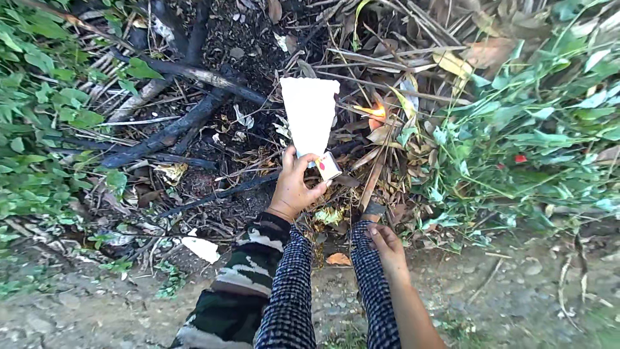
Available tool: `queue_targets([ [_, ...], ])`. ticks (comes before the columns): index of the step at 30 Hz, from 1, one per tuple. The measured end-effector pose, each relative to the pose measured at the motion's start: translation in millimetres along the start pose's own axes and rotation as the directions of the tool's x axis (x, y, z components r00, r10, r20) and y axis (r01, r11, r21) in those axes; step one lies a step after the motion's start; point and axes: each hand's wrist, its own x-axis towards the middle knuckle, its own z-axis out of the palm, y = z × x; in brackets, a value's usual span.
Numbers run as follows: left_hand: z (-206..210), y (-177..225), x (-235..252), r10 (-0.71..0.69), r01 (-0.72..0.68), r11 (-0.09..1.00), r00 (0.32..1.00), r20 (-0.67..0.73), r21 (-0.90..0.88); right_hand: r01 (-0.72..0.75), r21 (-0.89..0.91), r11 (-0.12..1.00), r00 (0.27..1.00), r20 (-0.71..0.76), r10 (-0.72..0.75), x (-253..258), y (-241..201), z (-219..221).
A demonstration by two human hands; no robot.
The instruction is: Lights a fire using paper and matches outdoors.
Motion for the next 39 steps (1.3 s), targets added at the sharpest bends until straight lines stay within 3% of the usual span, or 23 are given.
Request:
queue_targets([
  [6, 3.8, 0.4, -2.9, -0.017, 0.017, 1.000, 1.000, 0.003, -0.020, 0.091, -0.208, 0.974, 0.993, 0.096, -0.073, 3.2, 1.7, 4.0],
  [16, 4.7, -6.0, -8.9, -0.003, 0.003, 1.000, 1.000, -0.002, -0.019, 0.128, -0.329, 0.935, 0.988, 0.127, -0.090, 4.2, 4.7, 11.5],
  [39, -3.9, -12.7, -16.8, 0.023, -0.021, 0.998, 0.998, 0.050, -0.055, 0.163, -0.373, 0.913, 0.978, 0.181, -0.100, 2.9, 9.2, 39.7],
])
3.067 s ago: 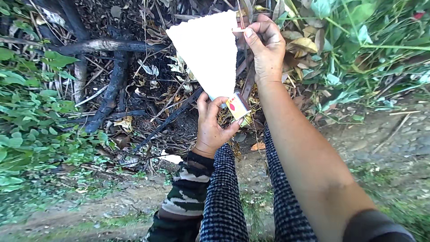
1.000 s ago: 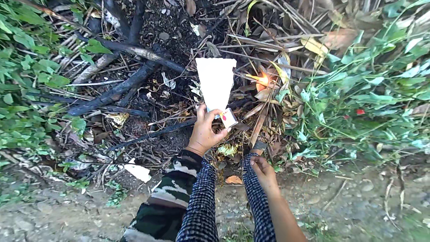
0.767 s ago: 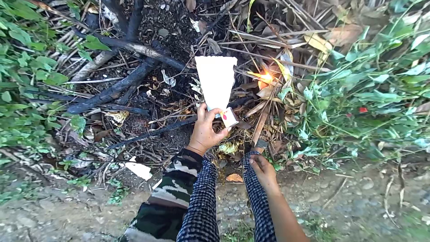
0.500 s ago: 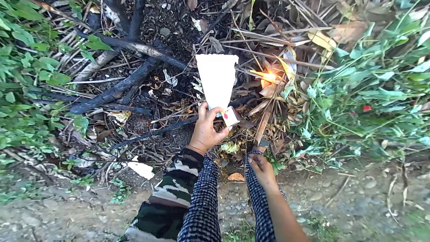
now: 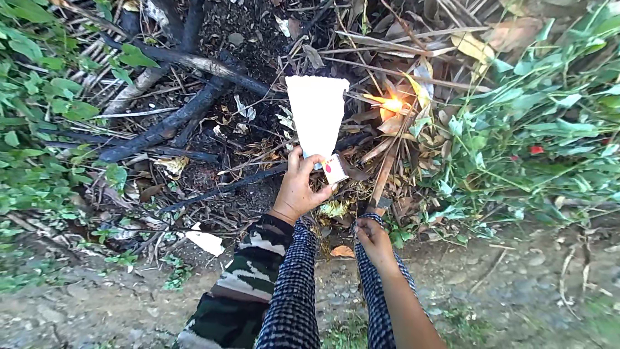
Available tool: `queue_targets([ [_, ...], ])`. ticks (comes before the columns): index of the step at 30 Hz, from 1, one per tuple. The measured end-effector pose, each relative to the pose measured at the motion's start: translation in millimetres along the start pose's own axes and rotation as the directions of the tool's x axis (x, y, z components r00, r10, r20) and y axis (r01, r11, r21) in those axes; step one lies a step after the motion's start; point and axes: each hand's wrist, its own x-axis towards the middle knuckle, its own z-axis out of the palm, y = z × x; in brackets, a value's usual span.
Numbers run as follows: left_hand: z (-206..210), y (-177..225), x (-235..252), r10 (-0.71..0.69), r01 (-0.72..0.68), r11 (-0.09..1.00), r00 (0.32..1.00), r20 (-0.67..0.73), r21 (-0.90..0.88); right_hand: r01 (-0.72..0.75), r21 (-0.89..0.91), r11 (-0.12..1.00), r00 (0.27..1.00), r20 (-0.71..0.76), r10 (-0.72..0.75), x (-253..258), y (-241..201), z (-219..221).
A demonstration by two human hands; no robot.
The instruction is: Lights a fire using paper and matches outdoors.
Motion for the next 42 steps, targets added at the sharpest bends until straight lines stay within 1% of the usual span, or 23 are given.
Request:
queue_targets([
  [2, 0.3, 7.3, 2.0, 0.025, -0.025, 1.000, 0.999, 0.032, 0.007, 0.003, 0.007, 1.000, 1.000, 0.001, -0.003, -0.2, 0.6, 0.8],
  [5, 2.8, 20.1, 9.4, 0.101, -0.103, 0.994, 0.992, 0.079, 0.022, -0.010, 0.012, 1.000, 1.000, 0.005, 0.010, -1.4, -2.0, 0.5],
  [8, 6.9, 28.2, 17.8, 0.170, -0.181, 0.980, 0.978, 0.123, 0.084, -0.009, 0.016, 1.000, 1.000, 0.002, 0.009, -1.4, -1.1, -0.2],
  [11, 10.4, 31.9, 21.7, 0.179, -0.202, 0.972, 0.969, 0.172, 0.124, -0.002, 0.027, 1.000, 1.000, -0.001, 0.002, -1.8, 2.4, -0.3],
  [17, 14.0, 32.2, 21.9, 0.192, -0.221, 0.964, 0.964, 0.186, 0.145, -0.032, 0.032, 0.999, 0.999, 0.009, 0.032, -2.0, 4.1, -2.4],
  [28, 18.9, 27.6, 11.8, 0.193, -0.223, 0.962, 0.963, 0.187, 0.157, -0.023, 0.044, 0.999, 1.000, 0.017, 0.022, -3.8, 7.0, -5.5],
  [32, 18.9, 29.1, 11.4, 0.170, -0.201, 0.967, 0.967, 0.187, 0.158, -0.011, 0.045, 0.999, 1.000, 0.013, 0.010, -4.3, 7.9, -5.8],
  [42, 24.4, 29.2, 10.7, 0.174, -0.203, 0.969, 0.965, 0.198, 0.141, 0.006, 0.044, 0.999, 1.000, 0.012, -0.007, -5.1, 8.7, -6.1],
])
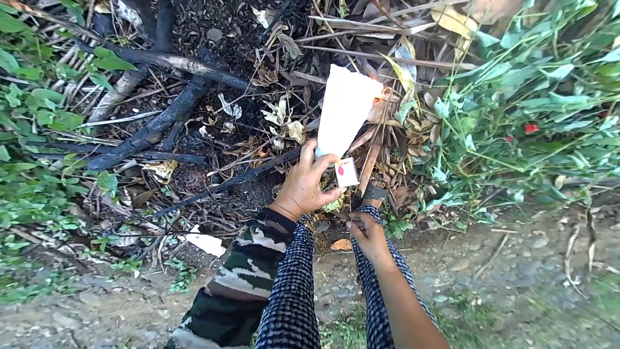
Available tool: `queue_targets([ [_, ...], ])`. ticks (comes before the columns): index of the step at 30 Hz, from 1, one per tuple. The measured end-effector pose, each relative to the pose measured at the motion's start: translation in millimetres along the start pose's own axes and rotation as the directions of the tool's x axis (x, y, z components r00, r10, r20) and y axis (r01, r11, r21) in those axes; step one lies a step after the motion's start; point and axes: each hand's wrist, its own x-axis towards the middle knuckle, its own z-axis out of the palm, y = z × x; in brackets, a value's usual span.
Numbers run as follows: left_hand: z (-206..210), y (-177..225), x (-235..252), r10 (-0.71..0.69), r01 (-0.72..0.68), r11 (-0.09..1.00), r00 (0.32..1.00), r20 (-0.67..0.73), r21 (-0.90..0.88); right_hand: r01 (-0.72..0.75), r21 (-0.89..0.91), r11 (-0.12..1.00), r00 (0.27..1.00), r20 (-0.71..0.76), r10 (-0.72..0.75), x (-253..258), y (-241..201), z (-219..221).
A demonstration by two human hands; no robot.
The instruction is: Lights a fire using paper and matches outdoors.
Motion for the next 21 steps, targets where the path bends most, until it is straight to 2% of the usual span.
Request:
queue_targets([
  [21, 6.3, -0.8, 0.4, 0.013, -0.013, 1.000, 1.000, -0.010, -0.010, -0.016, -0.017, 1.000, 1.000, 0.025, 0.016, 0.5, -3.7, 0.6],
])
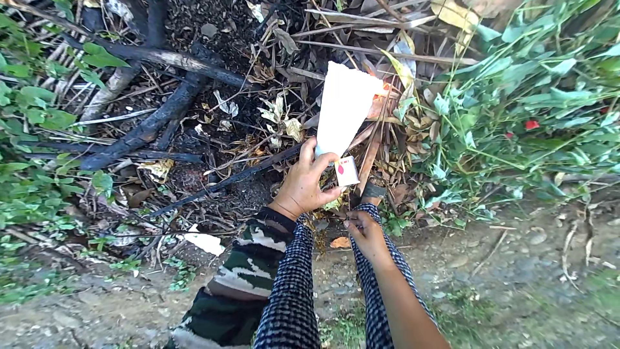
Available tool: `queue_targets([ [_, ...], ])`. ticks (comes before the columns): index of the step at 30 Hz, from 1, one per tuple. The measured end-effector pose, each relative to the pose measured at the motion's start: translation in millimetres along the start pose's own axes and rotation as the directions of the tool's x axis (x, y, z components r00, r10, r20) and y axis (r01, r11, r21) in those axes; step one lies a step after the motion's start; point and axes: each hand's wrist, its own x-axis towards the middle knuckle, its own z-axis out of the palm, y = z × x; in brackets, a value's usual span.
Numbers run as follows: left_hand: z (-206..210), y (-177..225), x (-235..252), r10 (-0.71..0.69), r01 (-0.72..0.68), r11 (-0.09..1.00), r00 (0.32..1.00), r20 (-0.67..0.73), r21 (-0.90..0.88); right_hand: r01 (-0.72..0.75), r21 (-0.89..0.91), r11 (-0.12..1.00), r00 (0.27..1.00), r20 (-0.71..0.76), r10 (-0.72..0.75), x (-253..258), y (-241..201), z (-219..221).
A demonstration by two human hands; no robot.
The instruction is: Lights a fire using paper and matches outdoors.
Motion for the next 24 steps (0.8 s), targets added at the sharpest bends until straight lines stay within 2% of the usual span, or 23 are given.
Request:
queue_targets([
  [24, -0.7, 0.4, -5.0, 0.011, -0.011, 1.000, 1.000, -0.001, -0.005, 0.023, -0.001, 1.000, 1.000, 0.006, -0.023, -0.8, 5.8, 4.7],
])
